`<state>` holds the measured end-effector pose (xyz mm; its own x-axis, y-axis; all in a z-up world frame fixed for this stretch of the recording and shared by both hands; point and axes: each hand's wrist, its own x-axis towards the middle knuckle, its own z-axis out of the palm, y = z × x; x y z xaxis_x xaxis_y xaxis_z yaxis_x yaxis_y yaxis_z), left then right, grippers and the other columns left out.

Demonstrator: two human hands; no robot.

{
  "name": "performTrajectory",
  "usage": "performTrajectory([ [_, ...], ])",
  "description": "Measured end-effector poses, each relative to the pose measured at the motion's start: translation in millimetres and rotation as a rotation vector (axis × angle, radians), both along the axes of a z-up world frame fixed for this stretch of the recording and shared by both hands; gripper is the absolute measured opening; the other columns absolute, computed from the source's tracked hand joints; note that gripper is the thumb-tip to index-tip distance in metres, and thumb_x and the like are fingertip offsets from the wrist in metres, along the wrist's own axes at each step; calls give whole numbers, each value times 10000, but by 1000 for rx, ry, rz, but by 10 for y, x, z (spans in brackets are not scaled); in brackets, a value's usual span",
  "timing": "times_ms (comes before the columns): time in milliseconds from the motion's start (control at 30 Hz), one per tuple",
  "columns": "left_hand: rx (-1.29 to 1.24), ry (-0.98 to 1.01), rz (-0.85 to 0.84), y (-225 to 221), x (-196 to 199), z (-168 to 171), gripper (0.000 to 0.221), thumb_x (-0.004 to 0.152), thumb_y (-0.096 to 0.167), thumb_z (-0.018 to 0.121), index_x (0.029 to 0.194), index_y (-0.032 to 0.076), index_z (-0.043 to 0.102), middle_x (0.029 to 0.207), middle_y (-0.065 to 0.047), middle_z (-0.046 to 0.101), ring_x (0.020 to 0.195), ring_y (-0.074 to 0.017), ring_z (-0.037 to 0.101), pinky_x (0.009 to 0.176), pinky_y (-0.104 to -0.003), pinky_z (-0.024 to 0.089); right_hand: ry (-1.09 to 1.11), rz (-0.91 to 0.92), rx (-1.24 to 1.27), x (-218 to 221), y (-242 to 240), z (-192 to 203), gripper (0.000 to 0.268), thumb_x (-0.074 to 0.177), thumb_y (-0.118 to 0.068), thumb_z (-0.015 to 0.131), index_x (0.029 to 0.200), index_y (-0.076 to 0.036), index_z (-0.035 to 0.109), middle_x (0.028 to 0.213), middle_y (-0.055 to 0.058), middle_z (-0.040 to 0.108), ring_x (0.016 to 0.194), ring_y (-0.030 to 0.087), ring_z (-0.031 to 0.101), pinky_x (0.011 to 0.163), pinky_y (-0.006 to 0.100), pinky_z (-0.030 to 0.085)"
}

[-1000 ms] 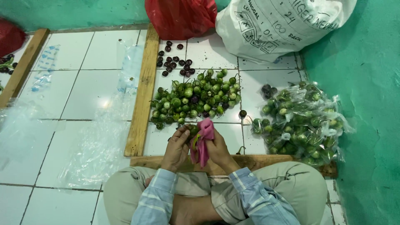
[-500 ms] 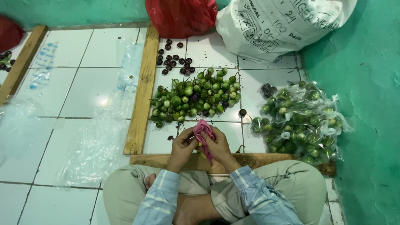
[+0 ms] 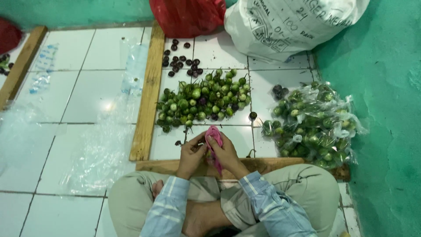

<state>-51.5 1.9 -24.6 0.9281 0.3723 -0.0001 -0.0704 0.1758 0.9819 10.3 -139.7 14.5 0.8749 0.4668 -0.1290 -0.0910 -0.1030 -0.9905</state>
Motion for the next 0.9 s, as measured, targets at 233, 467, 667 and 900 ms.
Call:
performTrajectory([
  [233,-89,-2,78,-93,27,-261,282,879,-1,801,1157,-41,767,1093,-179,772,1029,-192,684,897,-393,591,-25,-86,-72,49,9,-316,371,1061,-409,583,855,-126,704,745,51,724,771,193,670,776,390,541],
  [467,-202,-32,163,-224,35,-79,134,883,18,801,1001,-45,801,1055,-208,772,993,-251,724,855,-409,601,-61,-158,-83,49,-56,-204,478,1094,-406,502,807,-53,648,682,146,667,714,261,619,726,450,518],
  [667,-468,3,168,-121,78,-29,243,958,24,689,1180,-64,732,1054,-192,773,941,-262,751,827,-348,626,-3,-184,34,104,-79,71,445,1108,-410,467,814,-123,638,716,56,673,743,192,619,787,375,516],
  [900,-188,46,268,-46,159,-653,217,903,-1,772,1116,-40,769,1022,-171,781,948,-208,723,859,-366,621,-115,73,-218,-59,-22,37,349,1005,-435,645,1210,-153,664,1019,128,702,1032,329,696,902,470,538],
])
